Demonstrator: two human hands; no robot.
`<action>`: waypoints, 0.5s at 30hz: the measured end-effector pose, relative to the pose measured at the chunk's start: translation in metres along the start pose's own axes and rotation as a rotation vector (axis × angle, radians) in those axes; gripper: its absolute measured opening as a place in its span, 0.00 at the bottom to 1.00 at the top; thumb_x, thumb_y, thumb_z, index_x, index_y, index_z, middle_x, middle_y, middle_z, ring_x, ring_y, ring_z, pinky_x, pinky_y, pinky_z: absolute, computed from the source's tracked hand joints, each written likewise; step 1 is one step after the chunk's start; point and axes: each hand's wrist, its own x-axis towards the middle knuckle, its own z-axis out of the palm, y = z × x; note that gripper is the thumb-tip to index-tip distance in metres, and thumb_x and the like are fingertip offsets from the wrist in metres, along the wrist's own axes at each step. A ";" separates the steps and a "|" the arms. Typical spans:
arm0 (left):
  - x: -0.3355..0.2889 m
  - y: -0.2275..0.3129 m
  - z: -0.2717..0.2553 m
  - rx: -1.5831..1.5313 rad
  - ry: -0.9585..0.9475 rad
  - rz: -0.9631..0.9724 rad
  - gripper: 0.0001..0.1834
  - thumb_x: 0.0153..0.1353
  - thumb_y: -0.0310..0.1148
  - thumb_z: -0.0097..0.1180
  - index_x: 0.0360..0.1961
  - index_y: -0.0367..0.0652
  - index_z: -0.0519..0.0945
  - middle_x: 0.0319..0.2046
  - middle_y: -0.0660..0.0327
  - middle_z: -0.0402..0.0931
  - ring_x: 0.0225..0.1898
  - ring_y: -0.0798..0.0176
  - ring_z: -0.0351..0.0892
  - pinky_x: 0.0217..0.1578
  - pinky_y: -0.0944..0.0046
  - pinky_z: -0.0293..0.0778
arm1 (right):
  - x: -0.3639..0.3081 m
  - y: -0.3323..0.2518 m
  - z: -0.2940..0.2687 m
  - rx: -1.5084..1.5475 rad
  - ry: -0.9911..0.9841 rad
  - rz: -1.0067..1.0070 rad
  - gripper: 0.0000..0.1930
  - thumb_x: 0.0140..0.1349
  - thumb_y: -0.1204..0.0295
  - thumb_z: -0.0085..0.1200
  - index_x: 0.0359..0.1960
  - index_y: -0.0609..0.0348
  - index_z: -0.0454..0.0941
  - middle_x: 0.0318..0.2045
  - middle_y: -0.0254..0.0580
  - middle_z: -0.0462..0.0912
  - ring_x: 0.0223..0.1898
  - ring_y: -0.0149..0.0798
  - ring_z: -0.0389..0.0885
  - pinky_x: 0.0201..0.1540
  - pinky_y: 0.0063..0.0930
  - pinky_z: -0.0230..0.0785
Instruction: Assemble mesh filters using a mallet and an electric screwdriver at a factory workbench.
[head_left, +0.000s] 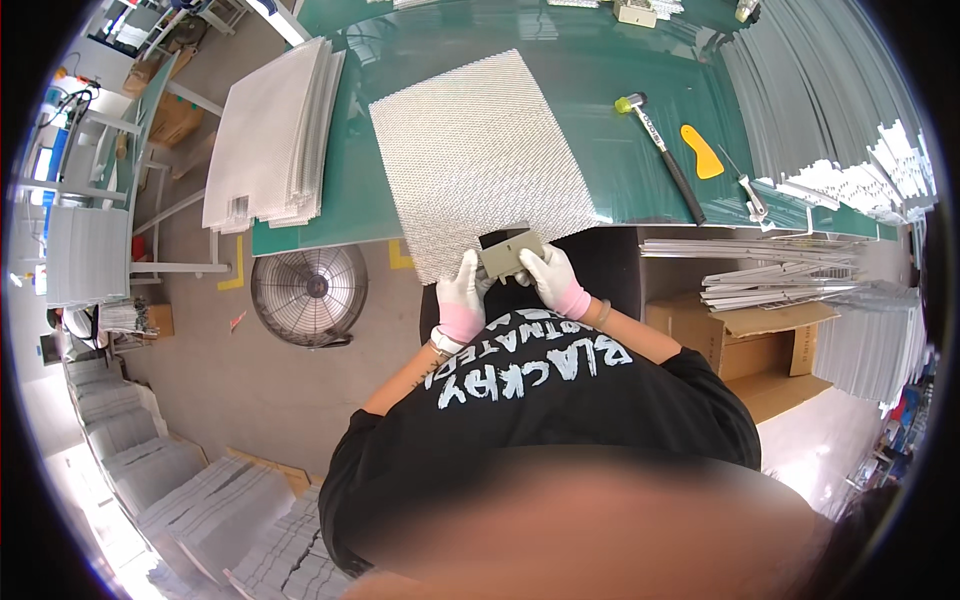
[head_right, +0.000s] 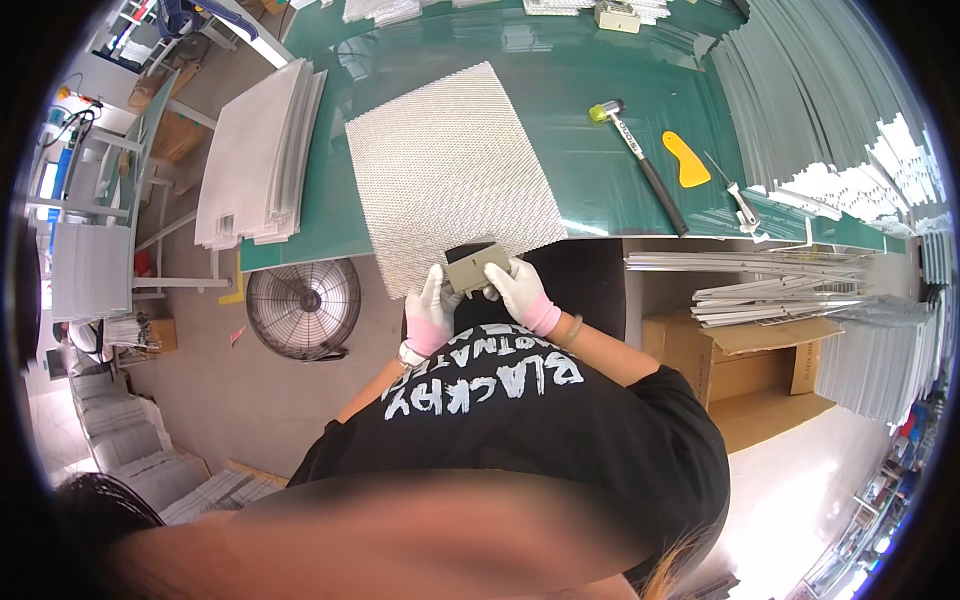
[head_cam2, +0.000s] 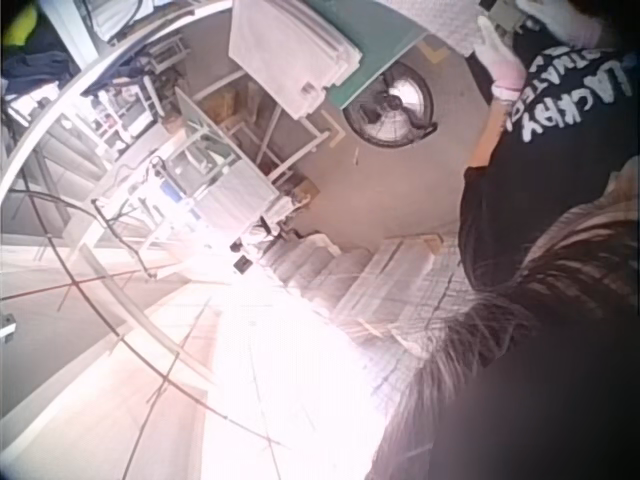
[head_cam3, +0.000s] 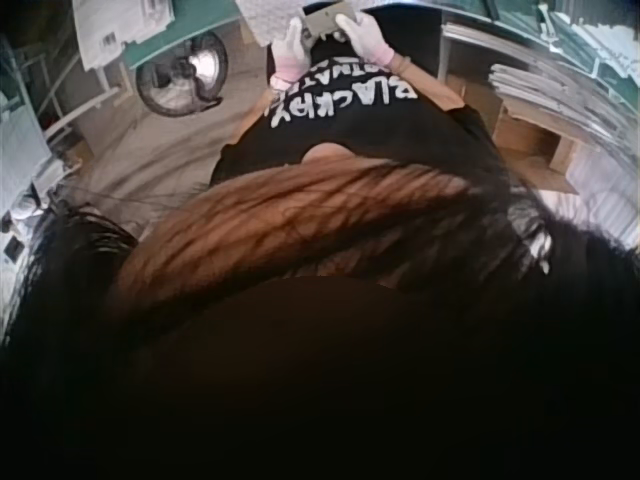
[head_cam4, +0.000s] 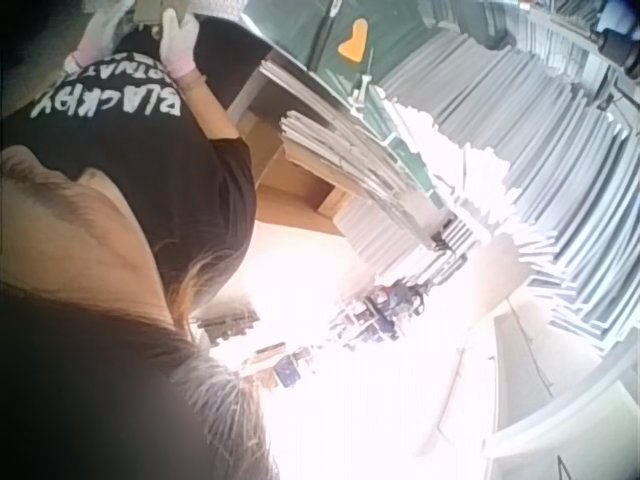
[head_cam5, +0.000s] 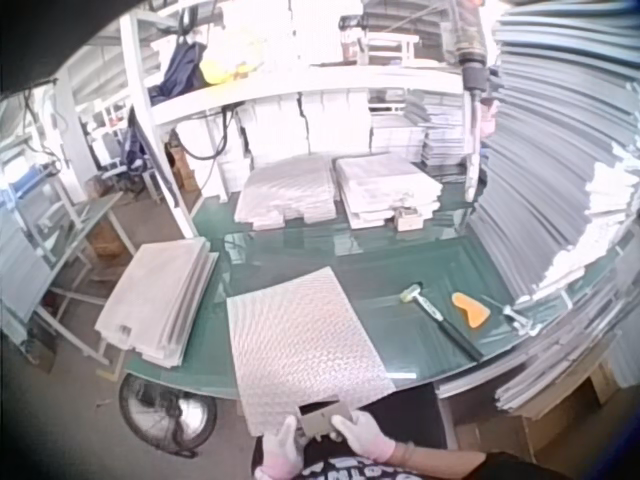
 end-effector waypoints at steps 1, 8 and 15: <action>0.002 -0.005 -0.005 0.019 -0.024 -0.007 0.18 0.74 0.39 0.47 0.49 0.32 0.75 0.49 0.52 0.79 0.48 0.58 0.81 0.47 0.58 0.77 | 0.001 0.001 0.001 -0.001 -0.002 0.002 0.12 0.71 0.65 0.51 0.39 0.63 0.80 0.26 0.32 0.80 0.24 0.22 0.74 0.30 0.18 0.69; -0.011 0.029 -0.030 0.589 -0.752 -0.303 0.22 0.74 0.41 0.46 0.62 0.40 0.69 0.54 0.57 0.76 0.54 0.64 0.76 0.53 0.63 0.73 | -0.004 -0.014 0.008 0.046 0.105 -0.007 0.11 0.70 0.66 0.52 0.39 0.63 0.78 0.27 0.32 0.80 0.25 0.24 0.74 0.31 0.20 0.70; 0.063 0.148 0.092 1.354 -0.784 0.600 0.21 0.61 0.41 0.60 0.53 0.43 0.81 0.50 0.50 0.80 0.57 0.47 0.76 0.58 0.54 0.70 | 0.002 -0.005 0.012 0.017 0.060 -0.060 0.18 0.75 0.58 0.41 0.41 0.62 0.76 0.27 0.34 0.80 0.24 0.26 0.74 0.29 0.21 0.68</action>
